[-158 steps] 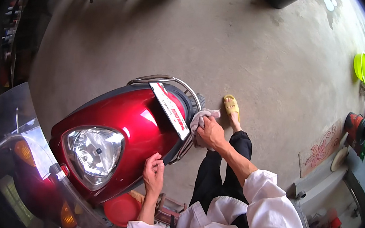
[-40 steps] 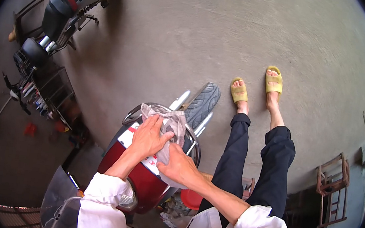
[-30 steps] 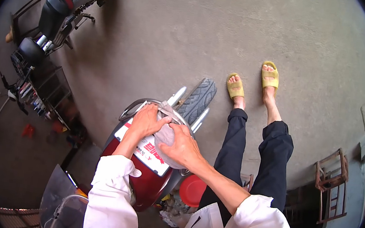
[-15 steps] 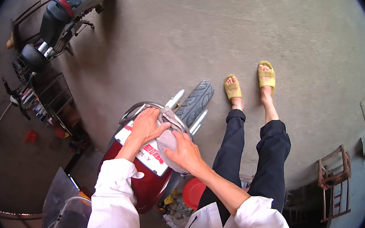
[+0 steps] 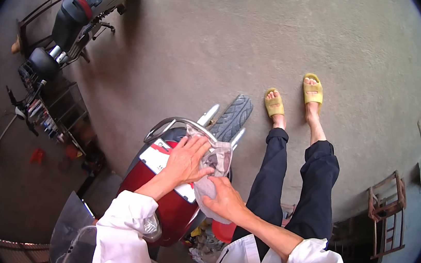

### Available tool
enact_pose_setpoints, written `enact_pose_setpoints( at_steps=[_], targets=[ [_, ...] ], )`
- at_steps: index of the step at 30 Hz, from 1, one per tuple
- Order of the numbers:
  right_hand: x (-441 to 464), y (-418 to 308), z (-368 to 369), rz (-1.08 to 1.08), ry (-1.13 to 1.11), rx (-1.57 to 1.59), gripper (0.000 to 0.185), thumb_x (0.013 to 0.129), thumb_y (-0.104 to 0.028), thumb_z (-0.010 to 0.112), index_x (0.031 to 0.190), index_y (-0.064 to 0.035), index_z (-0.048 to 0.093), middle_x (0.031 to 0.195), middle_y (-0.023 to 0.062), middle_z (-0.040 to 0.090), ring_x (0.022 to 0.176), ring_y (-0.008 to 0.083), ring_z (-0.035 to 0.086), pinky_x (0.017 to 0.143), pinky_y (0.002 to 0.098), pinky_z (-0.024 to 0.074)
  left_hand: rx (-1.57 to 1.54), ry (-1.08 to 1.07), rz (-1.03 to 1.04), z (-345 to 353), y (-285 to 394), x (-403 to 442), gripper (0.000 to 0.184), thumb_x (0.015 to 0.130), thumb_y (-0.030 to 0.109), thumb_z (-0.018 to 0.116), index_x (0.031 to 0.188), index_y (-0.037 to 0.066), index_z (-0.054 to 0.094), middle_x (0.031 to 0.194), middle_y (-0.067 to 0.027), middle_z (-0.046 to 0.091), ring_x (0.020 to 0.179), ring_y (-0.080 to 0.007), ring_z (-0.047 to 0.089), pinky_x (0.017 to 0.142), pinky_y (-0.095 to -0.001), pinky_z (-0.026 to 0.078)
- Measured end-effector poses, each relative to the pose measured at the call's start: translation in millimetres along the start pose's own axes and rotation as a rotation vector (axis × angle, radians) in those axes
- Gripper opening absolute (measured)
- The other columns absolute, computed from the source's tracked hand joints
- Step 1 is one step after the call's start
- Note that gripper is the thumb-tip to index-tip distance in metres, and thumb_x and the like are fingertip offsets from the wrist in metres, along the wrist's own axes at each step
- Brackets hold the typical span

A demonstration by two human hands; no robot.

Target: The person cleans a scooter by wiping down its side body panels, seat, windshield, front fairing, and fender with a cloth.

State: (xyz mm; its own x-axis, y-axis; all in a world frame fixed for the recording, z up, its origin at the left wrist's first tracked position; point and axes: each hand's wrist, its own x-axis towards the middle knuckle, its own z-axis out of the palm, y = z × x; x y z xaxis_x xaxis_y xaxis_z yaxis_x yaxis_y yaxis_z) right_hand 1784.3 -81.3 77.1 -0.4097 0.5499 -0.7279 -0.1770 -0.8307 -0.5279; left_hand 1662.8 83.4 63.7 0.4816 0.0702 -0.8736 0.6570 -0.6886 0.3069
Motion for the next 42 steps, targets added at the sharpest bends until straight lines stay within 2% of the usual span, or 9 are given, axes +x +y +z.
enact_pose_setpoints(
  at_steps=[4,8,15,24,27,32,34,38,42],
  targets=[
    [33,-11,-7,0.010,0.071,0.056,0.070,0.081,-0.035,0.067,0.138,0.0008,0.045,0.130,0.0257,0.052,0.112,0.0422,0.059,0.098,0.0466,0.0469,0.034,-0.017,-0.145,8,-12,11,0.072,0.083,0.053,0.066,0.137,0.008,0.051,0.145,-0.0137,0.047,0.138,-0.0321,0.040,0.113,-0.0472,0.030],
    [31,-11,-8,0.040,0.020,0.035,0.071,0.081,-0.036,0.067,0.139,0.0001,0.045,0.125,0.0261,0.056,0.113,0.0428,0.059,0.098,0.0465,0.0466,-0.045,0.034,-0.017,6,-18,5,0.061,0.086,0.047,0.064,0.133,0.008,0.055,0.144,-0.0142,0.049,0.136,-0.0349,0.041,0.113,-0.0493,0.030],
    [-6,-4,0,0.102,-0.043,0.039,0.072,0.081,-0.037,0.067,0.141,-0.0031,0.044,0.129,0.0276,0.052,0.115,0.0435,0.057,0.099,0.0470,0.0463,0.225,-0.213,0.244,8,10,0,0.053,0.090,0.045,0.060,0.125,0.006,0.061,0.142,-0.0111,0.051,0.134,-0.0277,0.044,0.113,-0.0487,0.031],
    [10,-4,-9,0.161,0.140,0.109,0.084,0.076,-0.038,0.073,0.145,-0.0040,0.037,0.133,0.0277,0.050,0.118,0.0416,0.057,0.100,0.0450,0.0464,0.034,0.004,0.138,13,0,9,0.064,0.082,0.046,0.068,0.129,0.004,0.056,0.138,-0.0113,0.055,0.136,-0.0285,0.043,0.111,-0.0486,0.032],
    [13,-3,-17,0.166,0.140,0.180,0.085,0.075,-0.039,0.075,0.143,-0.0036,0.037,0.132,0.0282,0.053,0.122,0.0398,0.055,0.101,0.0445,0.0459,0.024,-0.128,0.251,5,-6,20,0.041,0.080,0.032,0.069,0.112,0.007,0.066,0.124,-0.0084,0.061,0.124,-0.0264,0.048,0.103,-0.0494,0.033],
    [10,-1,-24,0.101,0.113,0.133,0.080,0.076,-0.038,0.074,0.140,-0.0044,0.040,0.131,0.0276,0.054,0.119,0.0403,0.057,0.099,0.0457,0.0465,-0.056,-0.401,0.243,9,-6,25,0.042,0.082,0.033,0.068,0.117,0.008,0.065,0.132,-0.0077,0.057,0.130,-0.0276,0.044,0.105,-0.0504,0.031],
    [7,1,-20,0.095,0.094,0.133,0.077,0.077,-0.038,0.073,0.139,-0.0048,0.042,0.130,0.0274,0.054,0.118,0.0407,0.057,0.099,0.0463,0.0467,0.098,-0.201,0.301,9,-2,16,0.047,0.083,0.037,0.066,0.120,0.008,0.063,0.134,-0.0076,0.057,0.133,-0.0270,0.042,0.105,-0.0500,0.031],
    [8,5,-7,0.083,0.061,0.105,0.068,0.077,-0.038,0.072,0.133,-0.0084,0.046,0.126,0.0264,0.056,0.114,0.0418,0.058,0.097,0.0473,0.0473,0.304,-0.168,0.154,13,15,12,0.054,0.086,0.049,0.061,0.123,0.008,0.063,0.136,-0.0093,0.055,0.135,-0.0270,0.040,0.104,-0.0521,0.030],
    [7,12,-21,0.129,0.052,0.126,0.066,0.077,-0.037,0.072,0.133,-0.0117,0.047,0.125,0.0256,0.056,0.114,0.0414,0.058,0.097,0.0466,0.0469,0.089,-0.135,0.063,20,18,17,0.050,0.085,0.048,0.063,0.111,0.006,0.070,0.130,-0.0098,0.060,0.131,-0.0276,0.042,0.104,-0.0544,0.029]
  ],
)
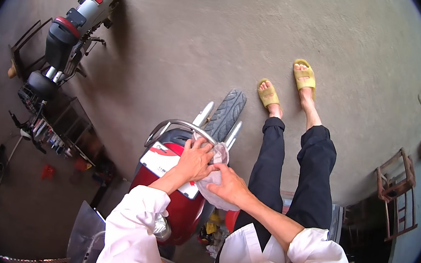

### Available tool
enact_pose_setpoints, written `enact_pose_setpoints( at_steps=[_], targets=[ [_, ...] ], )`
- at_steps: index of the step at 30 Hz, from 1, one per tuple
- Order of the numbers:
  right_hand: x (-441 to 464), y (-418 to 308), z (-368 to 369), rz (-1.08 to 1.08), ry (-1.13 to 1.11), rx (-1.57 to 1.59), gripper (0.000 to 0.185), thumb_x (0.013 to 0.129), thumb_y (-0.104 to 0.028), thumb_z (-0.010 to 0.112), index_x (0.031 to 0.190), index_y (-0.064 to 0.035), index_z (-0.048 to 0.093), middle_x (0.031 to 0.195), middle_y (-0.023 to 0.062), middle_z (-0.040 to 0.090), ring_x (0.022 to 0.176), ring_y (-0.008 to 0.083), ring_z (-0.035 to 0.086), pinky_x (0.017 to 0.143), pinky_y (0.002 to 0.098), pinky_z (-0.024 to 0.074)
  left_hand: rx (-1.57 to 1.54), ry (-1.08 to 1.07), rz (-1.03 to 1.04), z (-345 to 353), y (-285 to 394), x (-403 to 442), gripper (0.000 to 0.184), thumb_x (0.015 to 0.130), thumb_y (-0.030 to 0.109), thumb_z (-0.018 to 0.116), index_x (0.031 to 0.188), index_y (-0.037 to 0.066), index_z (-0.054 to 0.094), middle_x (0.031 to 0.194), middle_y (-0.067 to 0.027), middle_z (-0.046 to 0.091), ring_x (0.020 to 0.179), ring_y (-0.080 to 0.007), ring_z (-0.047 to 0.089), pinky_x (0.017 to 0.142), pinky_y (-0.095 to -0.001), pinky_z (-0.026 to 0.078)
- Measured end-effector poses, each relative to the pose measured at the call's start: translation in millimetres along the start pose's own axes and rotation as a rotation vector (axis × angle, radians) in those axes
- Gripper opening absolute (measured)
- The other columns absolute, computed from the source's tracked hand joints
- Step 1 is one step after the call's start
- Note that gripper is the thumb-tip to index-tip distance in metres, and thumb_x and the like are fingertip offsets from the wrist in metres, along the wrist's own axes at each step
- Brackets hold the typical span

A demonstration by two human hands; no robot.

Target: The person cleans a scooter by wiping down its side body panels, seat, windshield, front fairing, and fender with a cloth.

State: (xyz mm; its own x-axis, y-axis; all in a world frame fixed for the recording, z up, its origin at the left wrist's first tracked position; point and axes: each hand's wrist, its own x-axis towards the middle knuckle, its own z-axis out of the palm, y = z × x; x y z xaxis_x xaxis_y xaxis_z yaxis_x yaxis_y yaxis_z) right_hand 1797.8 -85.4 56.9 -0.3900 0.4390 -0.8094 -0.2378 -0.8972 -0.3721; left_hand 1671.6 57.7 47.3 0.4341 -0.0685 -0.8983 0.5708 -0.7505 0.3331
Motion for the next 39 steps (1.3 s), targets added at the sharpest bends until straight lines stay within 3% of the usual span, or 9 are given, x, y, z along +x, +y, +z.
enact_pose_setpoints(
  at_steps=[8,12,17,21,27,30,34,37,39],
  targets=[
    [0,5,-10,0.037,-0.020,-0.024,0.070,0.079,-0.042,0.070,0.138,-0.0122,0.046,0.126,0.0255,0.056,0.117,0.0407,0.057,0.099,0.0466,0.0462,-0.179,-0.057,0.091,8,-19,3,0.047,0.088,0.042,0.064,0.116,0.004,0.067,0.125,-0.0079,0.063,0.129,-0.0276,0.046,0.113,-0.0613,0.016],
    [-3,5,-3,0.020,-0.045,-0.074,0.069,0.081,-0.041,0.069,0.139,-0.0105,0.045,0.126,0.0260,0.056,0.115,0.0425,0.058,0.099,0.0474,0.0462,0.063,0.138,0.023,-5,-2,-6,0.049,0.087,0.045,0.063,0.116,0.006,0.067,0.131,-0.0066,0.060,0.132,-0.0254,0.045,0.115,-0.0583,0.019],
    [-9,-1,6,-0.045,0.044,-0.205,0.063,0.084,-0.034,0.066,0.138,-0.0096,0.046,0.117,0.0240,0.061,0.107,0.0415,0.062,0.093,0.0502,0.0472,0.039,0.148,-0.092,2,2,-10,0.056,0.087,0.044,0.063,0.127,0.004,0.062,0.138,-0.0081,0.056,0.135,-0.0277,0.044,0.113,-0.0501,0.028],
    [-14,2,6,-0.300,0.151,-0.320,0.058,0.083,-0.026,0.064,0.136,-0.0110,0.049,0.105,0.0184,0.066,0.095,0.0373,0.065,0.081,0.0524,0.0470,0.014,0.178,-0.159,7,10,-16,0.053,0.089,0.039,0.062,0.128,0.003,0.061,0.139,-0.0093,0.056,0.134,-0.0287,0.046,0.112,-0.0491,0.030],
    [-1,-6,15,-0.496,0.134,-0.185,0.058,0.081,-0.018,0.069,0.135,-0.0098,0.050,0.098,0.0174,0.058,0.090,0.0372,0.063,0.080,0.0461,0.0495,0.027,0.189,-0.446,9,-19,-39,0.069,0.090,0.043,0.058,0.139,-0.005,0.048,0.141,-0.0301,0.047,0.131,-0.0407,0.048,0.111,-0.0461,0.036],
    [22,-22,19,-0.599,0.166,-0.196,0.058,0.081,-0.019,0.069,0.135,-0.0091,0.049,0.104,0.0197,0.056,0.093,0.0390,0.061,0.080,0.0467,0.0497,-0.035,0.100,-0.573,0,-49,-34,0.078,0.092,0.052,0.053,0.141,-0.008,0.043,0.142,-0.0286,0.047,0.131,-0.0389,0.048,0.108,-0.0457,0.037],
    [56,-34,11,-0.474,0.130,-0.269,0.060,0.082,-0.020,0.067,0.137,-0.0087,0.047,0.111,0.0223,0.057,0.099,0.0404,0.061,0.087,0.0478,0.0496,-0.052,-0.064,-0.693,-18,-47,-2,0.081,0.093,0.053,0.053,0.141,-0.011,0.041,0.138,-0.0294,0.050,0.127,-0.0368,0.051,0.102,-0.0451,0.039],
    [48,-17,12,-0.412,0.157,-0.252,0.059,0.082,-0.024,0.066,0.136,-0.0067,0.049,0.114,0.0237,0.056,0.102,0.0426,0.061,0.089,0.0489,0.0501,-0.049,0.049,-0.779,-4,-31,-1,0.078,0.092,0.049,0.054,0.141,-0.011,0.040,0.137,-0.0311,0.050,0.122,-0.0411,0.053,0.104,-0.0492,0.036],
    [36,-3,10,-0.321,0.156,-0.214,0.058,0.082,-0.026,0.066,0.134,-0.0053,0.051,0.119,0.0244,0.056,0.104,0.0446,0.061,0.090,0.0491,0.0502,0.121,0.188,-0.635,21,-17,-11,0.074,0.090,0.044,0.059,0.138,-0.010,0.044,0.133,-0.0314,0.052,0.120,-0.0420,0.055,0.106,-0.0498,0.035]
  ],
)
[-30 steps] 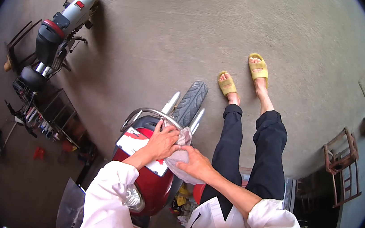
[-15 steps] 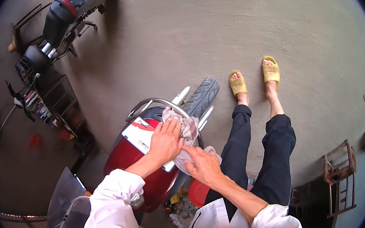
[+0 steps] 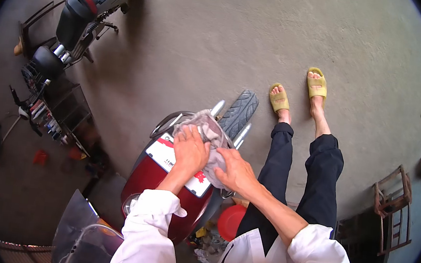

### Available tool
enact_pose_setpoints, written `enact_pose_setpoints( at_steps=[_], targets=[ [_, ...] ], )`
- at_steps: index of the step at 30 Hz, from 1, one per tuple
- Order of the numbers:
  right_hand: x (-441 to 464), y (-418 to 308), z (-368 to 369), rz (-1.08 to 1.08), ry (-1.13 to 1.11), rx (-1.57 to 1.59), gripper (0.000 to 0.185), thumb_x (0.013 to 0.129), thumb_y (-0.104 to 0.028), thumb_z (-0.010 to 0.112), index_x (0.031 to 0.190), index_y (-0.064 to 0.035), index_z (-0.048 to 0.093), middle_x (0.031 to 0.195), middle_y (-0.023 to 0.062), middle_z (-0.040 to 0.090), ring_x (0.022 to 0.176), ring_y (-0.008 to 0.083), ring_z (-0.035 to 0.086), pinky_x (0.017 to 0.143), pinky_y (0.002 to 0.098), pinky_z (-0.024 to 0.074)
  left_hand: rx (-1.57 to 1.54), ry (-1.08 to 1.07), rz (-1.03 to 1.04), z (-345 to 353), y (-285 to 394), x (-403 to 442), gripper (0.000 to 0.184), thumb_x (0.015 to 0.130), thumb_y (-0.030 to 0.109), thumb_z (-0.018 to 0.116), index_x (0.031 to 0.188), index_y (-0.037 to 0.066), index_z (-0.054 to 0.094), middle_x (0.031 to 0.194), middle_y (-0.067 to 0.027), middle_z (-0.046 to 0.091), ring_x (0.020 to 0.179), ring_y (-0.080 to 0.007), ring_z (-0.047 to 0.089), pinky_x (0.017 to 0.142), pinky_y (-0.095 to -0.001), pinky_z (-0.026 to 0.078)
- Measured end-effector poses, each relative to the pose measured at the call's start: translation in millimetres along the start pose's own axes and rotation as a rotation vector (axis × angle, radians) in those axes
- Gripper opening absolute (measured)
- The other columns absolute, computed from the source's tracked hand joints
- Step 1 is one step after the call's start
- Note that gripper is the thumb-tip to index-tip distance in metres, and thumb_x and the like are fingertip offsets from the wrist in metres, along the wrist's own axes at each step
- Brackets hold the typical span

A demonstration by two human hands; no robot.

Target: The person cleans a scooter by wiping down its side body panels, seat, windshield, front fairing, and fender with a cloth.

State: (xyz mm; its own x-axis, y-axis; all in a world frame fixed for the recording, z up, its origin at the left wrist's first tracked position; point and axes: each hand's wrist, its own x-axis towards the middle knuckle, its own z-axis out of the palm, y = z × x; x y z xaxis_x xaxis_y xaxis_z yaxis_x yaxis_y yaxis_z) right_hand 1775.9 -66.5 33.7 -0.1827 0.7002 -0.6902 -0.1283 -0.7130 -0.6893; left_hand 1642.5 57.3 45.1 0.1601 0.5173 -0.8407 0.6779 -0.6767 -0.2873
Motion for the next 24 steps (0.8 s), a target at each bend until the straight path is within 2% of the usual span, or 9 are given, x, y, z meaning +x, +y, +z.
enact_pose_setpoints(
  at_steps=[2,5,9,13,15,17,18,20,24],
  targets=[
    [-18,3,-4,0.000,0.013,0.006,0.057,0.082,-0.026,0.066,0.134,-0.0052,0.051,0.120,0.0241,0.056,0.104,0.0443,0.061,0.090,0.0490,0.0502,0.003,-0.028,0.050,-8,7,-15,0.073,0.089,0.043,0.059,0.138,-0.010,0.044,0.134,-0.0318,0.052,0.122,-0.0421,0.054,0.107,-0.0495,0.034],
    [-20,1,-12,0.021,0.016,-0.015,0.056,0.083,-0.026,0.065,0.134,-0.0057,0.051,0.121,0.0234,0.056,0.104,0.0432,0.061,0.090,0.0489,0.0504,0.065,-0.101,0.135,-18,7,-11,0.084,0.093,0.056,0.049,0.145,-0.009,0.037,0.143,-0.0337,0.044,0.126,-0.0426,0.050,0.113,-0.0500,0.028],
    [10,-1,-10,-0.109,0.016,-0.034,0.056,0.082,-0.025,0.066,0.134,-0.0079,0.052,0.120,0.0243,0.056,0.103,0.0426,0.062,0.089,0.0487,0.0511,0.120,-0.282,-0.049,-32,-29,22,0.105,0.086,0.078,0.041,0.140,-0.013,0.041,0.119,-0.0287,0.064,0.115,-0.0327,0.063,0.108,-0.0510,0.032],
    [57,-12,-14,-0.144,-0.050,-0.099,0.055,0.079,-0.022,0.068,0.131,-0.0081,0.054,0.119,0.0254,0.056,0.099,0.0426,0.063,0.087,0.0494,0.0518,0.174,-0.369,-0.067,-38,-18,44,0.091,0.094,0.067,0.038,0.131,-0.016,0.047,0.101,-0.0250,0.071,0.101,-0.0350,0.069,0.105,-0.0530,0.036],
    [58,-12,-17,-0.194,-0.041,-0.108,0.054,0.079,-0.020,0.068,0.130,-0.0079,0.054,0.118,0.0256,0.056,0.098,0.0426,0.064,0.086,0.0497,0.0520,0.142,-0.399,-0.055,-33,-17,40,0.078,0.097,0.057,0.042,0.128,-0.014,0.051,0.106,-0.0276,0.069,0.102,-0.0357,0.068,0.104,-0.0531,0.037],
    [55,-12,-20,-0.213,-0.035,-0.181,0.052,0.078,-0.018,0.069,0.127,-0.0061,0.055,0.119,0.0257,0.056,0.096,0.0429,0.065,0.086,0.0493,0.0524,0.063,-0.126,0.005,-16,-23,21,0.068,0.095,0.048,0.050,0.127,-0.012,0.053,0.117,-0.0305,0.064,0.104,-0.0371,0.066,0.105,-0.0523,0.037],
    [47,-7,-18,-0.199,-0.031,-0.195,0.048,0.078,-0.018,0.068,0.122,-0.0038,0.056,0.119,0.0254,0.055,0.094,0.0436,0.065,0.084,0.0498,0.0532,0.024,-0.139,0.053,-16,-22,13,0.062,0.092,0.042,0.056,0.126,-0.009,0.056,0.130,-0.0321,0.056,0.113,-0.0383,0.061,0.106,-0.0508,0.037],
    [21,-1,-14,-0.137,-0.049,-0.224,0.044,0.079,-0.017,0.068,0.118,-0.0027,0.056,0.117,0.0259,0.055,0.093,0.0445,0.065,0.082,0.0505,0.0535,0.016,-0.139,0.146,-10,-7,-9,0.058,0.095,0.042,0.050,0.132,-0.002,0.056,0.146,-0.0305,0.043,0.133,-0.0432,0.044,0.111,-0.0522,0.030],
    [-17,-9,-18,-0.032,-0.028,-0.270,0.035,0.079,-0.016,0.066,0.109,-0.0004,0.055,0.109,0.0275,0.056,0.089,0.0474,0.065,0.078,0.0534,0.0539,-0.195,-0.036,0.339,-13,13,-37,0.050,0.087,0.027,0.057,0.127,-0.004,0.057,0.141,-0.0288,0.049,0.131,-0.0439,0.046,0.108,-0.0502,0.035]
  ],
)
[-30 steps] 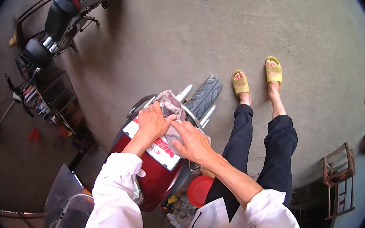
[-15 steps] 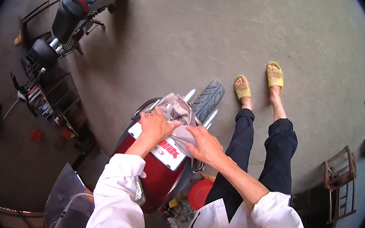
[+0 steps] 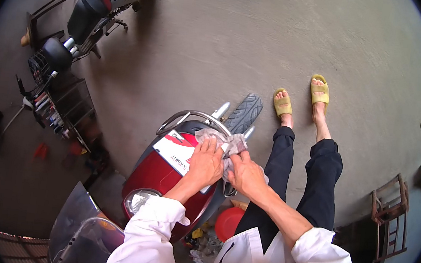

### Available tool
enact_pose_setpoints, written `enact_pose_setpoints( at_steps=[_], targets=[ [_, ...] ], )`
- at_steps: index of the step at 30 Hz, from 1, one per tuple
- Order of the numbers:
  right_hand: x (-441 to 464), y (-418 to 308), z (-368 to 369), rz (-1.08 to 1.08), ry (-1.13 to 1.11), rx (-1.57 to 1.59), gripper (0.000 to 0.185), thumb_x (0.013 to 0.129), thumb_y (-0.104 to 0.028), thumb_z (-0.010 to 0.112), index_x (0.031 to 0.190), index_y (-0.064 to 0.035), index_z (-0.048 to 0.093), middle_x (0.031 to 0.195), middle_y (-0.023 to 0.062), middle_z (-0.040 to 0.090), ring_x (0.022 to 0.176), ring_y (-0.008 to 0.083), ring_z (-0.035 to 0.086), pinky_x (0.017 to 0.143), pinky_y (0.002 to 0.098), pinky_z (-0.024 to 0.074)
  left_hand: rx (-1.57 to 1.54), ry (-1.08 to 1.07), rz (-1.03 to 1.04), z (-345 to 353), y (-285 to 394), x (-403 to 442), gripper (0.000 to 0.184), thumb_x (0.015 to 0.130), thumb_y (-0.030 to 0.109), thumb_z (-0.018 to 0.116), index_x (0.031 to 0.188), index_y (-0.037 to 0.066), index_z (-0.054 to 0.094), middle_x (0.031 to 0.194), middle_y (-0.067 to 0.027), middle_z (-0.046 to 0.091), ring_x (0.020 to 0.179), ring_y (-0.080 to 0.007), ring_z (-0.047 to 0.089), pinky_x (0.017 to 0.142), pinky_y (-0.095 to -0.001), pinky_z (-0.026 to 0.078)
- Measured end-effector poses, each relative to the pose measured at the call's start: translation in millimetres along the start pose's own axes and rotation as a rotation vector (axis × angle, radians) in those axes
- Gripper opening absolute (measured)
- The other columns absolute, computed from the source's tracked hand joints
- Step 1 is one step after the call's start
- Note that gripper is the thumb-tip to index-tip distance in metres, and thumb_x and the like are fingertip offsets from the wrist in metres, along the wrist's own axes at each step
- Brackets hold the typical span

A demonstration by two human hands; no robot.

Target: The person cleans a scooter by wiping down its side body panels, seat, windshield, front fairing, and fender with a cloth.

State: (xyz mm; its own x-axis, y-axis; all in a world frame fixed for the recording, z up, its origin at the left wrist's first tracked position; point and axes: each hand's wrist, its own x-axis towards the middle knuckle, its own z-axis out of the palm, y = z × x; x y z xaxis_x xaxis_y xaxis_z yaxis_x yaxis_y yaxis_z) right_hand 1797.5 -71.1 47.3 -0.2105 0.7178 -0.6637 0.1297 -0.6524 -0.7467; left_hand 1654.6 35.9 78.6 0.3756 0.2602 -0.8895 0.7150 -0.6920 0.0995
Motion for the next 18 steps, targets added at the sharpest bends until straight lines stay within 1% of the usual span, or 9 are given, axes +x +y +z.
enact_pose_setpoints(
  at_steps=[3,4,5,9,11,13,15,16,18],
  targets=[
    [-15,-12,-6,0.075,-0.082,0.011,0.033,0.080,-0.016,0.065,0.107,-0.0001,0.054,0.105,0.0288,0.056,0.088,0.0486,0.064,0.079,0.0540,0.0535,-0.196,-0.042,0.086,-2,-5,-6,0.050,0.088,0.027,0.057,0.126,-0.006,0.056,0.139,-0.0279,0.051,0.131,-0.0425,0.047,0.108,-0.0492,0.036],
    [-19,-12,-7,0.104,-0.113,-0.003,0.040,0.080,-0.018,0.065,0.114,-0.0003,0.054,0.106,0.0283,0.057,0.090,0.0485,0.064,0.081,0.0535,0.0530,-0.326,-0.091,0.138,0,-6,-8,0.052,0.089,0.029,0.056,0.128,-0.006,0.055,0.137,-0.0268,0.052,0.130,-0.0421,0.047,0.108,-0.0490,0.036],
    [-21,-10,-7,0.101,-0.120,-0.001,0.040,0.080,-0.018,0.065,0.114,-0.0003,0.054,0.106,0.0283,0.057,0.090,0.0485,0.064,0.081,0.0535,0.0530,-0.326,-0.094,0.131,3,-7,-10,0.052,0.089,0.029,0.056,0.128,-0.006,0.055,0.137,-0.0268,0.052,0.130,-0.0421,0.047,0.108,-0.0490,0.036],
    [-19,12,-5,0.133,-0.076,0.130,0.055,0.079,-0.024,0.067,0.127,-0.0017,0.052,0.112,0.0267,0.058,0.098,0.0451,0.063,0.086,0.0503,0.0516,-0.210,-0.105,0.054,-30,11,12,0.062,0.095,0.048,0.049,0.130,-0.003,0.056,0.131,-0.0218,0.059,0.128,-0.0416,0.050,0.107,-0.0501,0.037],
    [-9,16,-8,0.118,-0.023,0.122,0.053,0.079,-0.024,0.067,0.125,-0.0017,0.054,0.112,0.0266,0.058,0.099,0.0443,0.063,0.087,0.0496,0.0512,-0.105,-0.280,-0.091,-43,21,25,0.063,0.094,0.053,0.050,0.122,-0.002,0.062,0.131,-0.0207,0.060,0.125,-0.0389,0.053,0.103,-0.0477,0.038],
    [0,18,-14,0.092,-0.029,0.088,0.054,0.078,-0.023,0.067,0.126,-0.0033,0.054,0.112,0.0253,0.059,0.098,0.0445,0.063,0.086,0.0491,0.0516,-0.099,-0.264,-0.126,-34,24,21,0.060,0.095,0.052,0.049,0.122,0.000,0.064,0.131,-0.0174,0.061,0.127,-0.0376,0.052,0.107,-0.0513,0.036],
    [9,17,-22,-0.003,-0.096,0.067,0.058,0.076,-0.020,0.066,0.131,-0.0060,0.054,0.123,0.0251,0.057,0.101,0.0444,0.063,0.087,0.0482,0.0523,-0.020,0.027,-0.230,-19,16,8,0.058,0.094,0.050,0.051,0.124,0.002,0.063,0.133,-0.0137,0.061,0.123,-0.0333,0.055,0.103,-0.0523,0.037],
    [12,15,-23,-0.008,-0.105,0.060,0.058,0.076,-0.020,0.066,0.131,-0.0060,0.054,0.123,0.0251,0.057,0.101,0.0444,0.063,0.087,0.0482,0.0523,0.004,0.027,-0.278,-22,7,2,0.056,0.092,0.048,0.054,0.126,0.003,0.062,0.135,-0.0109,0.060,0.121,-0.0288,0.056,0.098,-0.0516,0.037],
    [19,4,-23,-0.123,0.020,0.017,0.065,0.075,-0.016,0.065,0.138,-0.0110,0.051,0.138,0.0243,0.048,0.106,0.0431,0.063,0.088,0.0469,0.0535,-0.128,0.089,-0.271,-27,-13,-15,0.055,0.089,0.043,0.060,0.128,0.004,0.061,0.136,-0.0111,0.059,0.120,-0.0269,0.056,0.098,-0.0508,0.035]
  ],
)
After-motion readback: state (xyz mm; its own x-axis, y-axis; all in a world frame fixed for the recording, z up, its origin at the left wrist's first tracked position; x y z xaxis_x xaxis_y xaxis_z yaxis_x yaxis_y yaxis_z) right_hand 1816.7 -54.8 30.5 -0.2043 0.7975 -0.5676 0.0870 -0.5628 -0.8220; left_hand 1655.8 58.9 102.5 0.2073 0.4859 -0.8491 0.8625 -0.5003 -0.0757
